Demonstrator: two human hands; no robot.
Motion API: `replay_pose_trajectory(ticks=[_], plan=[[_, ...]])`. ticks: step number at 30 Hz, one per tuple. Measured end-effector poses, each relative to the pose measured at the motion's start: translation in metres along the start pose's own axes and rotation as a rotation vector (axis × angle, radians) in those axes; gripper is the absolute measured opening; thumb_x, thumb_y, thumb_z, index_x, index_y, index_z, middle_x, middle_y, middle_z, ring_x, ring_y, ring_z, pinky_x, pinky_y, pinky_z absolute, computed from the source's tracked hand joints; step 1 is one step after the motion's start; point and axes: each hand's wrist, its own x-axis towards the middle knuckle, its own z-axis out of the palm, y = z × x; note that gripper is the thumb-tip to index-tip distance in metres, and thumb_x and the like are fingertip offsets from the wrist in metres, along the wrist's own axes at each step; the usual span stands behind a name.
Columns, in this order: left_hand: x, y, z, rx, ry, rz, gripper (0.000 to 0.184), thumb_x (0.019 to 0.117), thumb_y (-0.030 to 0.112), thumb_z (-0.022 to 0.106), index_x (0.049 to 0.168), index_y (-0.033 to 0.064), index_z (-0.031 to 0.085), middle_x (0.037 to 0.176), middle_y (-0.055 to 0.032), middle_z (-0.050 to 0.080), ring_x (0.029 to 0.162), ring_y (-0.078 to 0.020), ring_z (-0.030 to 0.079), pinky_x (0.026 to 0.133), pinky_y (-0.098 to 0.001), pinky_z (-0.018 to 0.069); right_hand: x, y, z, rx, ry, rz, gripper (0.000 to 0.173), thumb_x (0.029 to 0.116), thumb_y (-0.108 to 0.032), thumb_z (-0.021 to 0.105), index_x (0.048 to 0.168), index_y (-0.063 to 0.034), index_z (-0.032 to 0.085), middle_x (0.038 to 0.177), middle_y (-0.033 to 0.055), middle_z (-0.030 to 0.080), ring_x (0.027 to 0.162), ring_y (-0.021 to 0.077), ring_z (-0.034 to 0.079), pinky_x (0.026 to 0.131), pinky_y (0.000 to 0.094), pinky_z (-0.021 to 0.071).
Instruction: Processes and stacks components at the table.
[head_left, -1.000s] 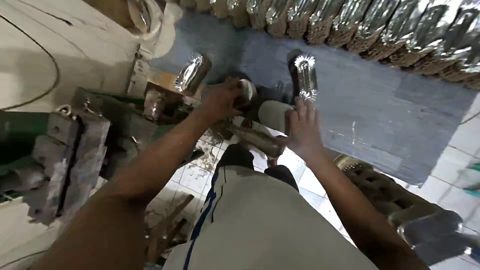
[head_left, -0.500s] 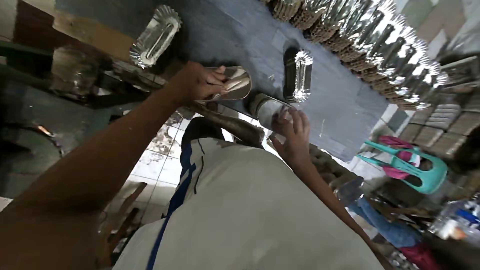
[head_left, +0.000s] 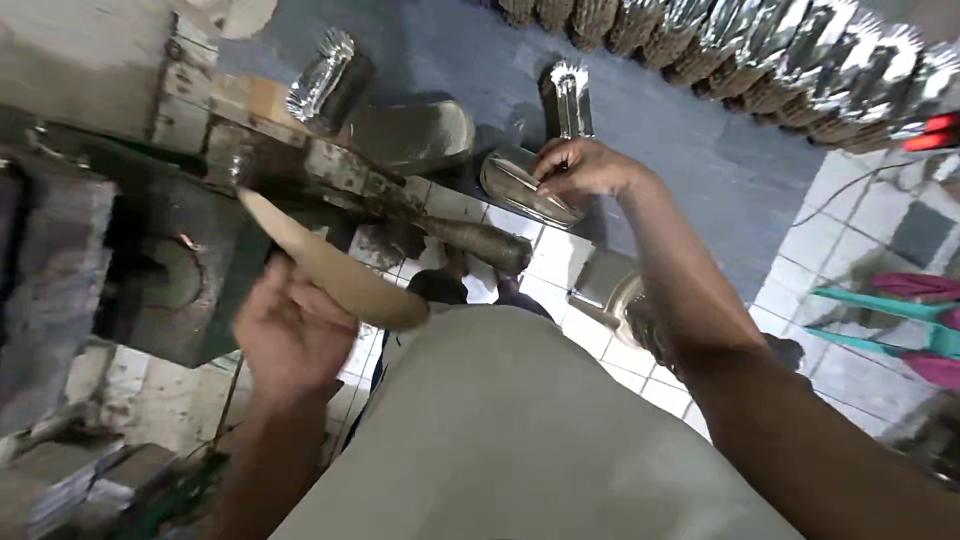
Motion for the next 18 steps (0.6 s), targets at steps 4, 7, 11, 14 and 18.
replay_pose_trajectory(ticks=[4,7,11,14,18], plan=[[-0.054,-0.024,-0.017,-0.122,0.015,-0.138,0.024,0.1063,0.029,0.044,0.111,0.0182,0.065,0.095,-0.0035,0.074,0.087,-0.0144,0.073,0.079,-0.0354,0.0629,-0.007,-0.012,0.005,0.028,0.060,0.118,0.012,0.0922,-0.010,0.072,0.099,-0.0008,0.075,0.116,0.0122,0.069,0.109,0.0190,0.064,0.098,0.0400,0.0529],[-0.037,0.011,-0.046,-0.045,-0.165,0.118,0.027,0.0995,0.028,0.064,0.126,0.0257,0.060,0.115,0.0007,0.071,0.105,-0.0130,0.069,0.092,-0.0358,0.0596,-0.015,-0.033,0.022,-0.057,0.206,0.195,0.017,0.1003,-0.012,0.063,0.109,-0.0014,0.073,0.108,0.0140,0.072,0.098,0.0224,0.068,0.092,0.0472,0.0561],[-0.010,0.048,-0.080,0.072,-0.079,0.278,0.018,0.1071,0.020,0.046,0.119,0.0229,0.060,0.105,0.0041,0.071,0.092,-0.0069,0.070,0.078,-0.0266,0.0615,-0.036,-0.092,0.083,-0.556,0.645,0.289,0.034,0.0946,-0.007,0.063,0.129,-0.0002,0.062,0.113,0.0285,0.068,0.103,0.0486,0.068,0.086,0.0707,0.0528],[-0.006,0.029,-0.103,0.140,0.080,0.045,0.026,0.1110,0.024,0.035,0.127,0.0216,0.056,0.098,0.0033,0.070,0.081,-0.0079,0.068,0.070,-0.0279,0.0604,-0.023,-0.101,0.114,-0.718,0.752,0.492,0.050,0.0912,-0.013,0.069,0.139,-0.0040,0.056,0.125,0.0282,0.065,0.110,0.0504,0.065,0.085,0.0712,0.0523],[0.022,0.021,-0.163,0.110,-0.019,-0.147,0.035,0.1108,0.021,0.038,0.145,0.0200,0.044,0.114,-0.0018,0.068,0.097,-0.0130,0.069,0.084,-0.0350,0.0600,0.005,-0.117,0.145,-0.621,0.764,0.582,0.038,0.0975,-0.015,0.064,0.133,-0.0024,0.061,0.117,0.0311,0.067,0.107,0.0513,0.067,0.089,0.0735,0.0502]])
